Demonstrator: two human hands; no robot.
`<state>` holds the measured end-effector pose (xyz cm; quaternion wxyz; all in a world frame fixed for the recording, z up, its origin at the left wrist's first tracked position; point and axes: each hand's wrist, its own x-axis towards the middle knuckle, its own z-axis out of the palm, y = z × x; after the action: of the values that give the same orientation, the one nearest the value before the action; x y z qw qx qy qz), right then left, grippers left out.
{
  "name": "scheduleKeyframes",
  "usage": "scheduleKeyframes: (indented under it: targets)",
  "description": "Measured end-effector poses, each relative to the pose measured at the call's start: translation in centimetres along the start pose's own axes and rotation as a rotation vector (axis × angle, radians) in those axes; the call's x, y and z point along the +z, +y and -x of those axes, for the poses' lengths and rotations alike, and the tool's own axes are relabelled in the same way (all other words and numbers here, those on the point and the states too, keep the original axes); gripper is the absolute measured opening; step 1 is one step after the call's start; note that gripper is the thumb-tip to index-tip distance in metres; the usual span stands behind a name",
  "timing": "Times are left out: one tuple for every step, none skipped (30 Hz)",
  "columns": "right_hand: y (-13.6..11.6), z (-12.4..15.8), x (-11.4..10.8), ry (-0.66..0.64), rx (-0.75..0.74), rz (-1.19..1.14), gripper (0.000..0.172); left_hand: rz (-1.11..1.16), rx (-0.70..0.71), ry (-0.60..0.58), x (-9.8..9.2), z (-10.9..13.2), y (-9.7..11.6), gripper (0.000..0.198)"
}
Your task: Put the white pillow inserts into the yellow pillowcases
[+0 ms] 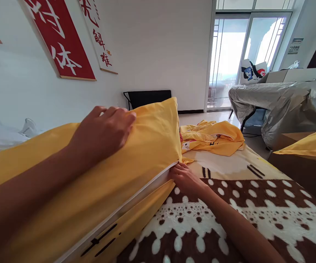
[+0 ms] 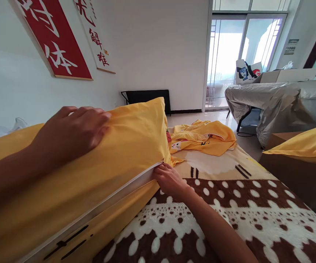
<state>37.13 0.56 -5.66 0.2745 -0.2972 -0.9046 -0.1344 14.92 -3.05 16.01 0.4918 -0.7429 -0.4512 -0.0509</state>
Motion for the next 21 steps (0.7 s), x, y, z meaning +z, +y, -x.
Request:
scheduleKeyframes:
  targets:
    - [-0.3,0.0,0.0,-0.005,0.011,0.007,0.012,-0.009,0.086,0.063,0.0,0.4,1.2,0.035]
    - [-0.6,0.0,0.0,-0.011,0.021,0.019,0.011,0.025,0.191,0.084,0.2,0.7,2.6,0.033]
    - [-0.9,0.0,0.1,-0.019,0.029,0.033,0.010,0.085,0.301,0.069,0.4,1.1,4.1,0.031]
    - [-1.1,0.1,0.2,-0.031,0.033,0.047,0.011,0.164,0.424,0.020,0.8,1.5,5.8,0.028]
    - [-1.2,0.1,0.4,-0.048,0.035,0.059,0.012,0.257,0.555,-0.043,1.3,1.9,7.5,0.028]
    - [-1.3,0.2,0.6,-0.073,0.034,0.069,0.013,0.326,0.634,-0.113,1.9,2.3,9.2,0.027]
    - [-1.3,0.2,0.8,-0.107,0.032,0.076,0.014,0.372,0.680,-0.160,2.7,2.5,10.7,0.025]
    - [-1.3,0.3,1.0,-0.149,0.030,0.084,0.015,0.408,0.708,-0.198,3.5,2.7,12.1,0.024]
    - [-1.2,0.3,1.1,-0.194,0.030,0.092,0.016,0.432,0.707,-0.227,4.2,2.8,13.2,0.022]
    - [-1.2,0.3,1.1,-0.236,0.037,0.098,0.016,0.448,0.692,-0.247,5.0,2.7,14.1,0.020]
    - [-1.2,0.3,1.1,-0.275,0.052,0.101,0.016,0.460,0.667,-0.263,5.6,2.6,14.8,0.019]
    - [-1.2,0.3,0.9,-0.311,0.077,0.103,0.017,0.470,0.636,-0.279,6.2,2.5,15.3,0.018]
    - [-1.2,0.3,0.6,-0.344,0.106,0.104,0.018,0.483,0.606,-0.295,6.7,2.3,15.8,0.018]
    - [-1.2,0.3,0.3,-0.372,0.137,0.104,0.018,0.501,0.580,-0.313,7.2,2.1,16.3,0.018]
    - [-1.2,0.3,-0.1,-0.396,0.162,0.103,0.019,0.528,0.552,-0.336,7.5,1.9,16.7,0.020]
    - [-1.1,0.3,-0.4,-0.412,0.179,0.101,0.020,0.563,0.519,-0.360,7.9,1.8,17.2,0.023]
    - [-1.0,0.3,-0.7,-0.423,0.190,0.098,0.021,0.605,0.480,-0.386,8.2,1.6,17.7,0.027]
    - [-0.9,0.3,-1.1,-0.426,0.193,0.092,0.022,0.651,0.432,-0.414,8.5,1.4,18.2,0.028]
    - [-0.8,0.3,-1.4,-0.425,0.193,0.087,0.023,0.699,0.370,-0.444,8.8,1.1,18.7,0.027]
    - [-0.7,0.4,-1.7,-0.423,0.192,0.085,0.024,0.749,0.292,-0.472,9.1,0.8,19.2,0.024]
    - [-0.6,0.4,-2.0,-0.419,0.189,0.084,0.024,0.799,0.205,-0.497,9.2,0.5,19.8,0.024]
